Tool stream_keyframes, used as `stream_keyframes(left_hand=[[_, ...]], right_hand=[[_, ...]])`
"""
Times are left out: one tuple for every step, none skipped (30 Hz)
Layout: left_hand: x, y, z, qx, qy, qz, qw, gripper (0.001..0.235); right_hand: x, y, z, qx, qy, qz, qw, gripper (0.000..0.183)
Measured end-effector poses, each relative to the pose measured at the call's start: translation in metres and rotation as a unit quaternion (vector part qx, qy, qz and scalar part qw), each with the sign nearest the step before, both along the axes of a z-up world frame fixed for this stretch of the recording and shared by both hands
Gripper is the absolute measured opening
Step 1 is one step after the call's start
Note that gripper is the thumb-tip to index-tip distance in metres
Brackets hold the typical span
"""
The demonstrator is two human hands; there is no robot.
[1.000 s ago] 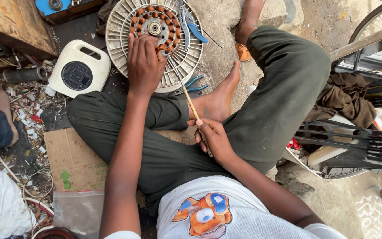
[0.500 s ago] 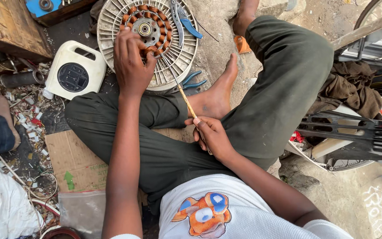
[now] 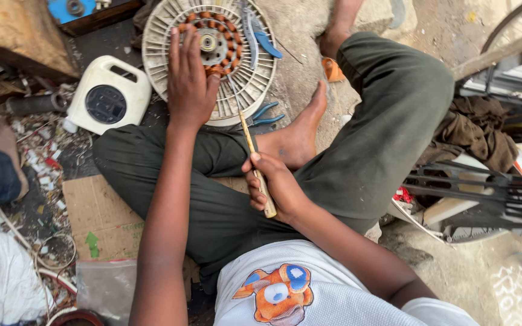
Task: The person sits on the ground and uses pliers and a screwdriver to manipulate the copper windings of a fan motor stator. They repeatedly adjust the coils and inspect the component while working in a cluttered outdoor area.
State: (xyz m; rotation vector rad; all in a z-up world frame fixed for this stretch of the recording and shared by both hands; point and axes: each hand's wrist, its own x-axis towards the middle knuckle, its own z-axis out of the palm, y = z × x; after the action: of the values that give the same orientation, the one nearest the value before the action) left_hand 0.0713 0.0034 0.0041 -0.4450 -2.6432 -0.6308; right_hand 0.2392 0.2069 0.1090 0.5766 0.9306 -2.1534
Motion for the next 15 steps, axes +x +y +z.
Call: stream_keyframes(left_hand=[[0.001,-0.001,0.001,-0.001,-0.001,0.001,1.000,0.063],[0.003,-0.002,0.001,0.006,-0.004,0.004,1.000,0.063],[0.006,-0.004,0.001,0.013,-0.007,0.006,1.000,0.064],[0.004,-0.003,0.002,0.021,-0.007,0.004,1.000,0.064],[0.003,-0.003,0.004,0.023,-0.007,0.001,1.000,0.064],[0.003,-0.002,0.004,0.028,-0.008,-0.003,1.000,0.063],[0.002,-0.002,0.004,0.032,-0.009,-0.008,0.999,0.062],[0.001,-0.002,0.004,0.033,-0.006,-0.008,0.999,0.063],[0.001,-0.002,0.004,0.034,-0.004,-0.008,0.999,0.064],[0.002,-0.003,0.003,0.035,-0.003,-0.006,0.999,0.065],[0.001,-0.003,0.002,0.028,-0.002,-0.003,1.000,0.065],[0.000,-0.003,0.001,0.021,0.001,0.004,1.000,0.064],[-0.003,-0.003,0.000,0.015,0.004,0.011,1.000,0.064],[-0.001,-0.003,-0.003,0.023,0.009,0.009,1.000,0.063],[0.002,-0.003,-0.006,0.032,0.014,0.006,0.999,0.063]], right_hand=[[-0.006,-0.004,0.012,-0.035,-0.007,-0.004,0.999,0.028],[-0.014,-0.008,0.023,-0.071,-0.017,-0.012,0.997,0.027],[-0.022,-0.013,0.032,-0.106,-0.028,-0.020,0.994,0.027],[-0.032,-0.015,0.039,-0.107,-0.029,-0.007,0.994,0.025],[-0.040,-0.018,0.042,-0.109,-0.029,0.005,0.994,0.023],[-0.045,-0.019,0.043,-0.108,-0.031,0.017,0.994,0.021],[-0.045,-0.019,0.041,-0.088,-0.022,0.030,0.995,0.022],[-0.044,-0.020,0.035,-0.068,-0.013,0.046,0.997,0.024],[-0.040,-0.019,0.025,-0.048,-0.004,0.062,0.997,0.025],[-0.033,-0.017,0.013,-0.013,0.012,0.076,0.997,0.031],[-0.025,-0.012,-0.001,0.022,0.028,0.091,0.995,0.037],[-0.022,-0.005,-0.017,0.056,0.047,0.109,0.991,0.043],[-0.025,0.000,-0.037,0.164,0.098,0.119,0.974,0.049],[-0.027,0.004,-0.058,0.267,0.143,0.127,0.945,0.055],[-0.028,0.009,-0.078,0.366,0.188,0.133,0.902,0.062]])
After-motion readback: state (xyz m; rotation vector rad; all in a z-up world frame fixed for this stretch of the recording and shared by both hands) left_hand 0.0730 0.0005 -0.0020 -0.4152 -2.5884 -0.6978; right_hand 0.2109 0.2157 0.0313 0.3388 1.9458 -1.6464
